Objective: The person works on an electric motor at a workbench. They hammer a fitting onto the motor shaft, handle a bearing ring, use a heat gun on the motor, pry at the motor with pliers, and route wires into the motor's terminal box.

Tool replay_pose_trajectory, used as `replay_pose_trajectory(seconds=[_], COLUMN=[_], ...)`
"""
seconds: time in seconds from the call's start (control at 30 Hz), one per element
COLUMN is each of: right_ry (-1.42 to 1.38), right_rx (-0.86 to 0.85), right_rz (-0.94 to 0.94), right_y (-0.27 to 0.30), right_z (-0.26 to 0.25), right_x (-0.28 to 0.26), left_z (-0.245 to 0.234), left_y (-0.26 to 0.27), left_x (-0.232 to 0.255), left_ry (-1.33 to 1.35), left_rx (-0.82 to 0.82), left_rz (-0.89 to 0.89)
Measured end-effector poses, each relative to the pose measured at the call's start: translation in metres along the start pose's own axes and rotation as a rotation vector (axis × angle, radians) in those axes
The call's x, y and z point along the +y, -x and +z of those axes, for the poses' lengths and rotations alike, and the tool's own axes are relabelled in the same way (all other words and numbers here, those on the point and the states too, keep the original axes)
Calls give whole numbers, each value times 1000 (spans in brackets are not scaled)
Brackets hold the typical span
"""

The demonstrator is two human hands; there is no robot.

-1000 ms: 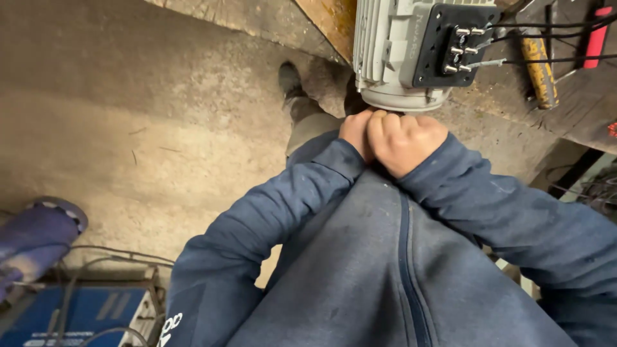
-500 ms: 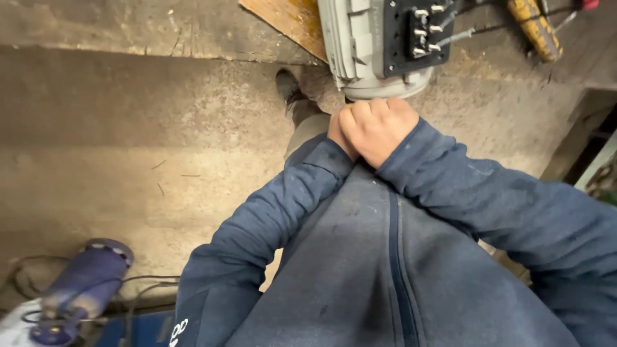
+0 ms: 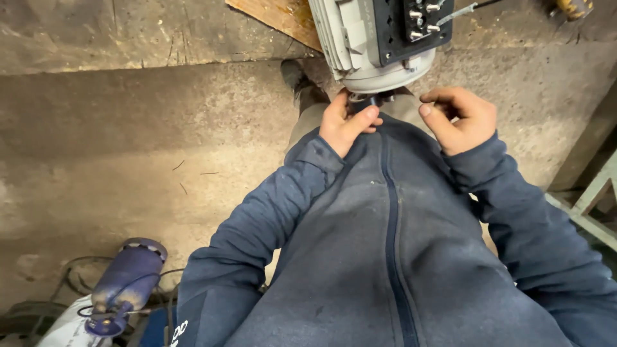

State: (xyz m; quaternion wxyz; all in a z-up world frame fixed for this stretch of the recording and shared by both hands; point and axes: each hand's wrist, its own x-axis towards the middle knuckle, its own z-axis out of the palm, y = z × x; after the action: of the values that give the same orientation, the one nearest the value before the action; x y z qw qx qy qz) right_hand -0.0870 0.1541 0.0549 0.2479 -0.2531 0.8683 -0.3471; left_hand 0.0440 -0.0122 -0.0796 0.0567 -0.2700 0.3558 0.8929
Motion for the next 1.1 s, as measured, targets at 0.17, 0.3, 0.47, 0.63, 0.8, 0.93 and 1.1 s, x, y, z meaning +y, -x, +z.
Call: replay_pose_trajectory(seconds=[0.17, 0.3, 0.47, 0.63, 0.8, 0.93, 1.1], right_ry=[-357, -468, -298, -168, -32, 100, 125], right_rx=[-46, -60, -58, -84, -111, -122, -141], right_rz=[217, 147, 194, 117, 37, -1, -37], right_y=[1, -12, -16, -24, -27, -29, -32], right_z=[33, 48, 62, 53, 48, 42, 42], right_x=[36, 20, 22, 15, 17, 9, 10], left_z=[-5, -8, -21, -23, -20, -14, -8], left_y=[-3, -4, -13, -17, -20, -18, -16], left_x=[6, 6, -21, -27, -25, -22, -12], left_ry=[63, 62, 9, 24, 0, -16, -111], left_rx=[-79, -90, -28, -19, -34, 23, 46], left_rz=[-54, -74, -6, 27, 44, -60, -107])
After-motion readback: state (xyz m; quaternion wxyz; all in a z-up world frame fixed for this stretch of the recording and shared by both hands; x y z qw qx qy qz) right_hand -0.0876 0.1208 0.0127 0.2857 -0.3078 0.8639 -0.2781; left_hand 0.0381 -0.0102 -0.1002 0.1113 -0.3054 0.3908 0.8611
